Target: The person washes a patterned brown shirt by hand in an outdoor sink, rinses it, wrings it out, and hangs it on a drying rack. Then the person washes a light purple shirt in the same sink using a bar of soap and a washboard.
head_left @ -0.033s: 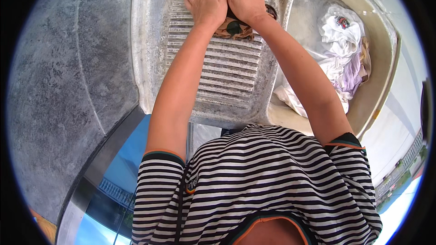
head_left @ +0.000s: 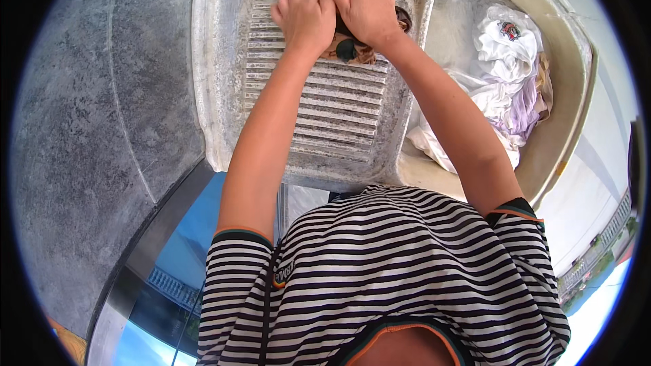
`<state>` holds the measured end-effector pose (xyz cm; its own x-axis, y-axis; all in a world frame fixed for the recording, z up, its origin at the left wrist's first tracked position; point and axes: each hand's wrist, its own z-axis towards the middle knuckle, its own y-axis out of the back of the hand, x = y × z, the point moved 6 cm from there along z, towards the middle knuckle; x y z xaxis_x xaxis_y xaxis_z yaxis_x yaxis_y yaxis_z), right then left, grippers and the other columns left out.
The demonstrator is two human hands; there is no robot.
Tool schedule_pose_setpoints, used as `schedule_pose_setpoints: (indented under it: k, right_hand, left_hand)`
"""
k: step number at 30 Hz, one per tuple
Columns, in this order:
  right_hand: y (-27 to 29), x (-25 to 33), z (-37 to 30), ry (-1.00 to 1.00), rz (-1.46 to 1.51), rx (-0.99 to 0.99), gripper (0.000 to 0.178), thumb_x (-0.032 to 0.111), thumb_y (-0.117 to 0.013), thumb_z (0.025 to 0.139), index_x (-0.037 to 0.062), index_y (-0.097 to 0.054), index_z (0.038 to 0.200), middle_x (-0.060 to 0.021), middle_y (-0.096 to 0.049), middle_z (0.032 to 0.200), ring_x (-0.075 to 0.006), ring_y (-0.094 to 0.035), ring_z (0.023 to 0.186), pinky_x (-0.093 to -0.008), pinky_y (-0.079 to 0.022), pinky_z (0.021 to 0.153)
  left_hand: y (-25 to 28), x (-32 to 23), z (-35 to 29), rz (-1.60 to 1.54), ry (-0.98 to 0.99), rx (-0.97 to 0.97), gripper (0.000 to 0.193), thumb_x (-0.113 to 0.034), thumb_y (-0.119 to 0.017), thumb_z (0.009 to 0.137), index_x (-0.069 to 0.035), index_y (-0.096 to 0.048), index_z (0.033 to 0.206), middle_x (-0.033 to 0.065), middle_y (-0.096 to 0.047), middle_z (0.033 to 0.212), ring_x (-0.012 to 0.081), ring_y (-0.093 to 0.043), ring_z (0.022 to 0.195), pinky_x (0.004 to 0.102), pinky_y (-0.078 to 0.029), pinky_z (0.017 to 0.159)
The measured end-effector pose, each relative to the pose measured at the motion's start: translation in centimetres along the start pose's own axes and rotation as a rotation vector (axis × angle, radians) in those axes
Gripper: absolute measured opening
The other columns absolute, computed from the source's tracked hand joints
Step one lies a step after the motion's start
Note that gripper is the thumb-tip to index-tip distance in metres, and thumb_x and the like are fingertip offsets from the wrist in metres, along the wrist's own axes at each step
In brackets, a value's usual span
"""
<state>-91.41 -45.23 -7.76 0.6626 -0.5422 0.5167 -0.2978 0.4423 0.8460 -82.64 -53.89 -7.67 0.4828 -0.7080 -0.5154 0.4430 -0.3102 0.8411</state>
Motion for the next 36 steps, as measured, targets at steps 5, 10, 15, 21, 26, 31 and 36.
schedule_pose_setpoints:
  k: [5,10,15,21,26,31,36]
  right_hand:
    - [5.8,2.5,-11.7,0.099,0.494,-0.074,0.032,0.036,-0.061,0.089,0.0057,-0.060,0.099,-0.0136,-0.062,0.118,-0.0358,-0.051,0.120,-0.0549,-0.031,0.106]
    - [5.2,2.1,-13.4,0.111,0.644,-0.133,0.013,0.020,-0.056,0.082,0.0071,-0.056,0.080,-0.0106,-0.061,0.091,-0.0298,-0.054,0.085,-0.0428,-0.038,0.081]
    - [4.4,0.9,-10.6,0.184,0.637,-0.066,0.014,0.018,-0.053,0.083,0.0070,-0.054,0.075,-0.0103,-0.054,0.077,-0.0301,-0.049,0.070,-0.0404,-0.036,0.066]
    - [4.5,1.0,-8.9,0.098,0.608,-0.082,0.025,0.021,-0.052,0.090,0.0072,-0.054,0.069,-0.0126,-0.056,0.070,-0.0344,-0.055,0.068,-0.0477,-0.043,0.066]
    - [3.6,-0.2,-6.2,-0.282,0.506,0.207,0.046,0.033,-0.038,0.098,0.0026,-0.068,0.081,-0.0227,-0.069,0.087,-0.0444,-0.065,0.079,-0.0487,-0.053,0.077]
    - [12.2,-9.4,-6.9,-0.275,0.805,-0.233,0.037,0.036,-0.057,0.095,0.0021,-0.071,0.087,-0.0222,-0.066,0.076,-0.0409,-0.065,0.077,-0.0476,-0.051,0.075]
    - [20.3,-22.8,-4.7,0.099,0.090,-0.361,0.024,0.030,-0.063,0.095,0.0093,-0.074,0.100,-0.0049,-0.072,0.110,-0.0292,-0.060,0.104,-0.0387,-0.044,0.097]
  left_hand:
    - [4.7,-5.1,-12.2,-0.396,-0.070,-0.131,0.023,-0.022,-0.054,0.093,-0.005,-0.061,0.105,0.0157,-0.059,0.117,0.0375,-0.048,0.120,0.0515,-0.030,0.106]
    - [3.7,-5.8,-13.4,-0.466,-0.061,-0.140,0.015,-0.020,-0.050,0.079,-0.005,-0.055,0.079,0.0128,-0.057,0.087,0.0324,-0.054,0.091,0.0449,-0.039,0.089]
    - [2.9,-5.2,-10.0,-0.497,-0.196,-0.081,0.011,-0.017,-0.052,0.072,-0.007,-0.053,0.068,0.0079,-0.054,0.068,0.0278,-0.051,0.065,0.0404,-0.039,0.066]
    - [3.1,-5.0,-7.8,-0.476,-0.183,0.035,0.019,-0.013,-0.046,0.083,0.001,-0.055,0.075,0.0162,-0.050,0.065,0.0289,-0.050,0.057,0.0392,-0.040,0.056]
    - [1.5,-3.1,-4.9,-0.476,0.412,0.317,0.037,-0.032,-0.051,0.092,-0.001,-0.064,0.077,0.0146,-0.066,0.073,0.0262,-0.063,0.066,0.0363,-0.048,0.065]
    - [2.0,-13.8,-5.5,-0.773,0.338,0.343,0.056,-0.053,-0.072,0.086,-0.001,-0.064,0.106,0.0095,-0.069,0.098,0.0183,-0.066,0.092,0.0289,-0.051,0.084]
    - [1.1,-22.0,-8.9,-0.182,-0.168,-0.026,0.024,-0.017,-0.075,0.084,-0.011,-0.065,0.106,0.0082,-0.064,0.092,0.0262,-0.062,0.089,0.0373,-0.050,0.077]
